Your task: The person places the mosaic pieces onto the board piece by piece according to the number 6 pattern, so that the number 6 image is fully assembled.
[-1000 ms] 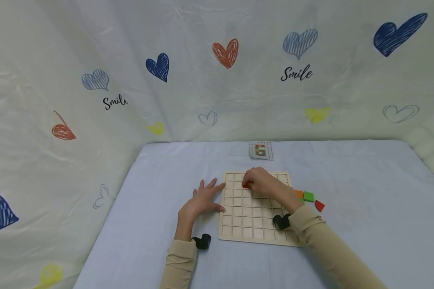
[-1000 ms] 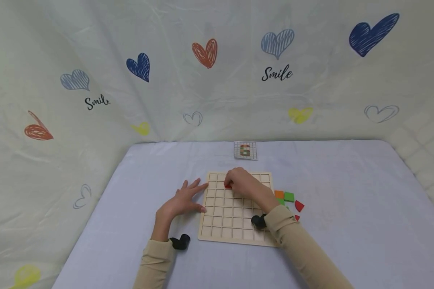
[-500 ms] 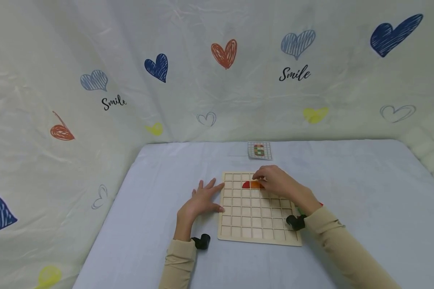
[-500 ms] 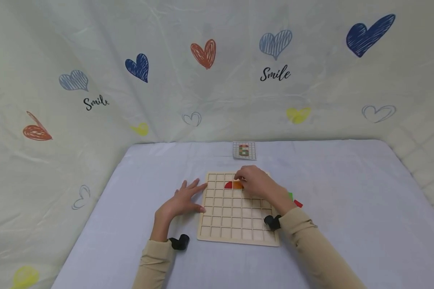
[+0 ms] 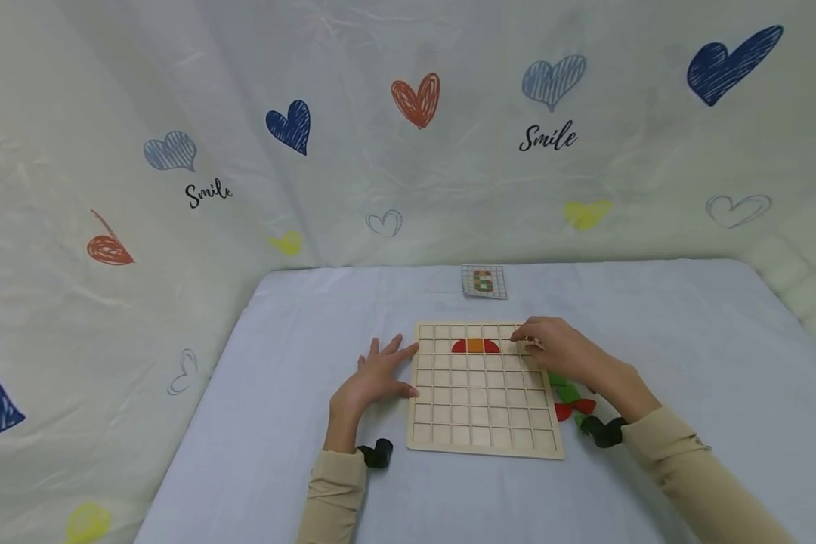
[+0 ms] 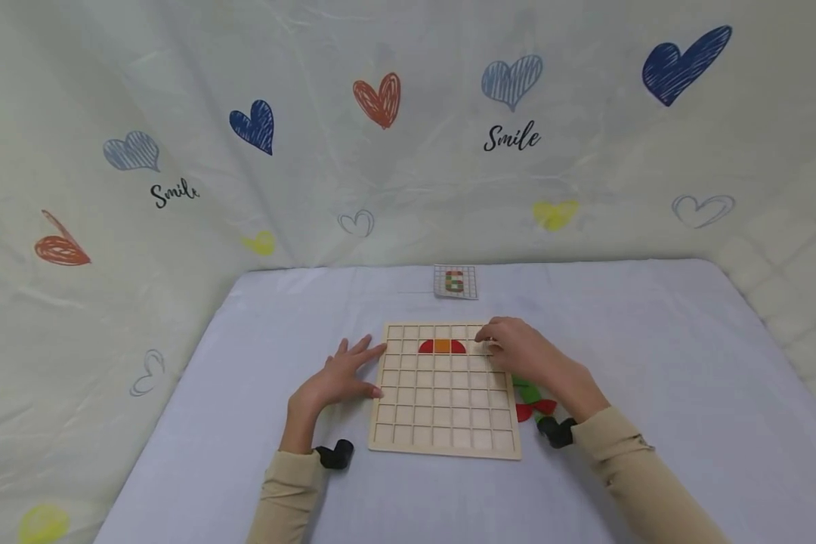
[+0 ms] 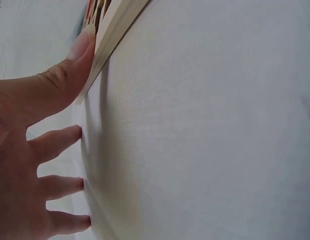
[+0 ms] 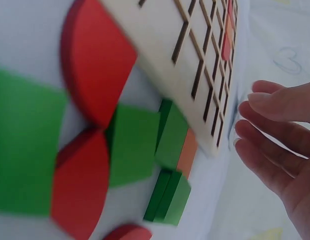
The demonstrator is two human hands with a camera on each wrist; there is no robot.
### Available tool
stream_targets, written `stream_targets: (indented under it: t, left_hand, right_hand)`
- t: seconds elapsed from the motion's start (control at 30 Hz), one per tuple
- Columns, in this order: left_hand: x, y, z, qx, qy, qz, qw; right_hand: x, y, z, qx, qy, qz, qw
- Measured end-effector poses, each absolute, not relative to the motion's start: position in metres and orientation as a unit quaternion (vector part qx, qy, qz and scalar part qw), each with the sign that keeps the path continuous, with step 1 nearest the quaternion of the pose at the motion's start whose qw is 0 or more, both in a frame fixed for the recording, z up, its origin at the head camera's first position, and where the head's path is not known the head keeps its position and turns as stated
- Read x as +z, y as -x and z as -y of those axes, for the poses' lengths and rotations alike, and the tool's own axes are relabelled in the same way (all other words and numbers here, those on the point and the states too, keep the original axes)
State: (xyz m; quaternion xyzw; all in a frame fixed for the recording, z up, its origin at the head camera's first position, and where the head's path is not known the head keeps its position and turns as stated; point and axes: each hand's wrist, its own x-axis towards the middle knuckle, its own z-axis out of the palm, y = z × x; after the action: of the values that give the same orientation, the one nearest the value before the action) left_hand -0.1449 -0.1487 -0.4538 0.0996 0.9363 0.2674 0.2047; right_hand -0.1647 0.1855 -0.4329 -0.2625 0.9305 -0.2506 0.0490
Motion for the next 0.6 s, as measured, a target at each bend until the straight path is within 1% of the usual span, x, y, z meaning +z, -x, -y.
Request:
stream_targets:
  t: [0.23,0.5,0.6]
  left_hand:
    - [-0.454,0.145,0.150,0.270,-0.098,-0.936,0.203]
    - [-0.455,0.145,0.149,0.272,-0.101,-0.934,0.209]
    - [-0.454,0.145,0.149,0.273,-0.101,-0.933,0.211]
  right_hand:
    - [-0.434,0.160,-0.204,-0.242,0.247,-0.936,0.066]
    - [-0.438,0.149,-0.228,-0.226,0.205,-0.950,0.058]
    - [-0.438,0.146,-0.235,-0.232,0.196,-0.950,0.068]
